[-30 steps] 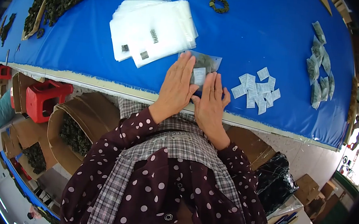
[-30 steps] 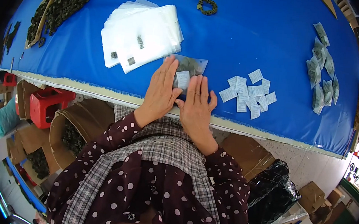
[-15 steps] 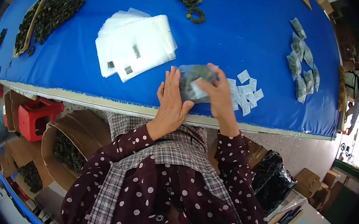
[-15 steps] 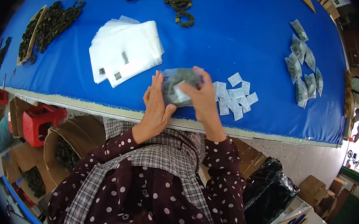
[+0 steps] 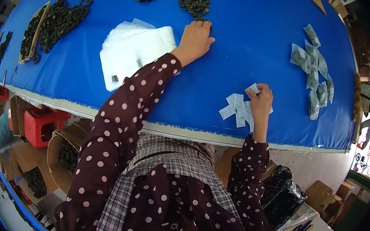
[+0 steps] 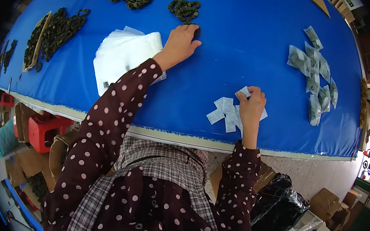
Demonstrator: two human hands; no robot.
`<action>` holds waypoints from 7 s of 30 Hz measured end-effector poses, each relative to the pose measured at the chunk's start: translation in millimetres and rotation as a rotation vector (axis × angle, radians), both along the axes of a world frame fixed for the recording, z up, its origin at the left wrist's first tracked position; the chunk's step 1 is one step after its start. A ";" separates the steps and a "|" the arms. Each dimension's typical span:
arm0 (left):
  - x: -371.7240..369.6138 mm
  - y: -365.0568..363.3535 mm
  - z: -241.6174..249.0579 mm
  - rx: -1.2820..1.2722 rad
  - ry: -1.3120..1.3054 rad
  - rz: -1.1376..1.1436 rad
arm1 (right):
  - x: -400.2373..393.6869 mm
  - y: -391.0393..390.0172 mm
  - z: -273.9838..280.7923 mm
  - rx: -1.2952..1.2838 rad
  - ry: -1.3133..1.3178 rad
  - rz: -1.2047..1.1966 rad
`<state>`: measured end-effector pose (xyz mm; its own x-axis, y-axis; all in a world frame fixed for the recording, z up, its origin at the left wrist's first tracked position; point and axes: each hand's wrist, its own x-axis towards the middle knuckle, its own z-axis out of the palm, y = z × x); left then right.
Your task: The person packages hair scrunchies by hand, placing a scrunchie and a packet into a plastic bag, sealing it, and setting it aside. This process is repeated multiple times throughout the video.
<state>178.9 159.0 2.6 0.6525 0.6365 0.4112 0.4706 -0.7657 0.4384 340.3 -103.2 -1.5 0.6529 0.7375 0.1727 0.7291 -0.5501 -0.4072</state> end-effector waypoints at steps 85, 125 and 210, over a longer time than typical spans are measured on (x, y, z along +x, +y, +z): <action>-176.2 -155.4 10.7 -0.257 -0.096 0.313 | -175.2 41.1 17.3 0.318 0.793 0.312; -197.0 -174.2 9.9 -0.022 -0.243 0.264 | -179.9 62.6 20.7 0.179 0.664 0.583; -206.8 -188.6 25.7 -1.232 -0.425 0.310 | -198.9 -1.2 30.8 0.454 0.030 0.646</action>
<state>-27.9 -29.6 28.2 0.3804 0.8336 -0.4004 0.2077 0.3449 0.9154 141.4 -104.4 29.3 0.1288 0.8338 0.5368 0.8328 0.2030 -0.5150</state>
